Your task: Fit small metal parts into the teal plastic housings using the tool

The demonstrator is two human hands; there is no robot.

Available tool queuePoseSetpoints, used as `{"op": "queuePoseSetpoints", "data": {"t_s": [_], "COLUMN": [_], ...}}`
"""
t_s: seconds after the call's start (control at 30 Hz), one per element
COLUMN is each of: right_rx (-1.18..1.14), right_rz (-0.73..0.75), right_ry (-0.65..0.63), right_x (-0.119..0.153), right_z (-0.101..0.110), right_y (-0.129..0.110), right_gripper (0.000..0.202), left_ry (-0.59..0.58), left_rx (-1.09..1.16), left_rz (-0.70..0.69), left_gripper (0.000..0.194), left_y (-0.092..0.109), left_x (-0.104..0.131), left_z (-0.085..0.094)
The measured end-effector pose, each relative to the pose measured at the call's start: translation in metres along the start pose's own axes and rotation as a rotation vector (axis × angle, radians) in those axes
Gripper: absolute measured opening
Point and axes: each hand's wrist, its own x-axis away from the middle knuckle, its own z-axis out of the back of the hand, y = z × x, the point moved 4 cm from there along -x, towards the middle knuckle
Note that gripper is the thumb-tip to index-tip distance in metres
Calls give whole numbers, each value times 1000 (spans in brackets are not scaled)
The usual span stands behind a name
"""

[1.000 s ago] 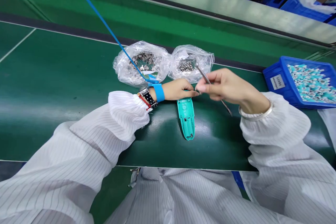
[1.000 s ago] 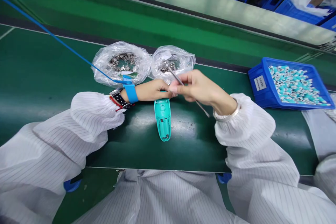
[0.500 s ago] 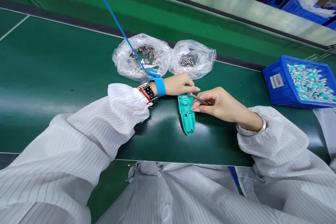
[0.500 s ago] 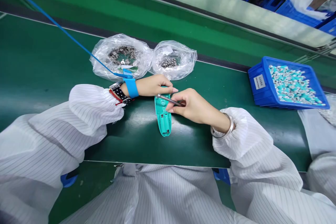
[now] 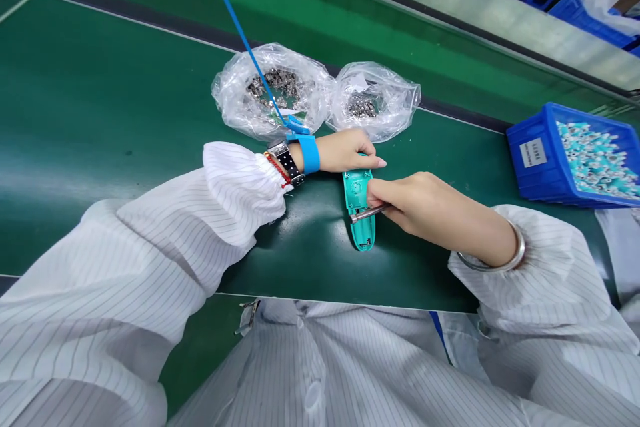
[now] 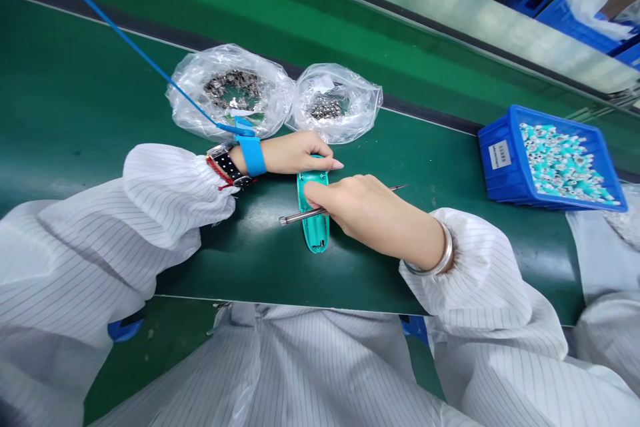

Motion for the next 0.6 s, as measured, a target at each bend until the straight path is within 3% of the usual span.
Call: {"op": "queuePoseSetpoints", "data": {"t_s": [0.2, 0.33, 0.47, 0.6], "right_rx": [288, 424, 496, 575], "right_rz": [-19, -82, -15, 62], "right_ry": [-114, -288, -418, -415], "right_x": [-9, -20, -28, -32], "right_z": [6, 9, 9, 6], "right_y": [-27, -45, -54, -59], "right_gripper": [25, 29, 30, 33], "left_ry": [-11, -1, -4, -9], "left_rx": [-14, -25, -30, -33], "left_rz": [43, 51, 41, 44], "left_gripper": [44, 43, 45, 45], "left_y": [3, 3, 1, 0], "left_x": [1, 1, 1, 1], "left_z": [1, 1, 1, 1]}}
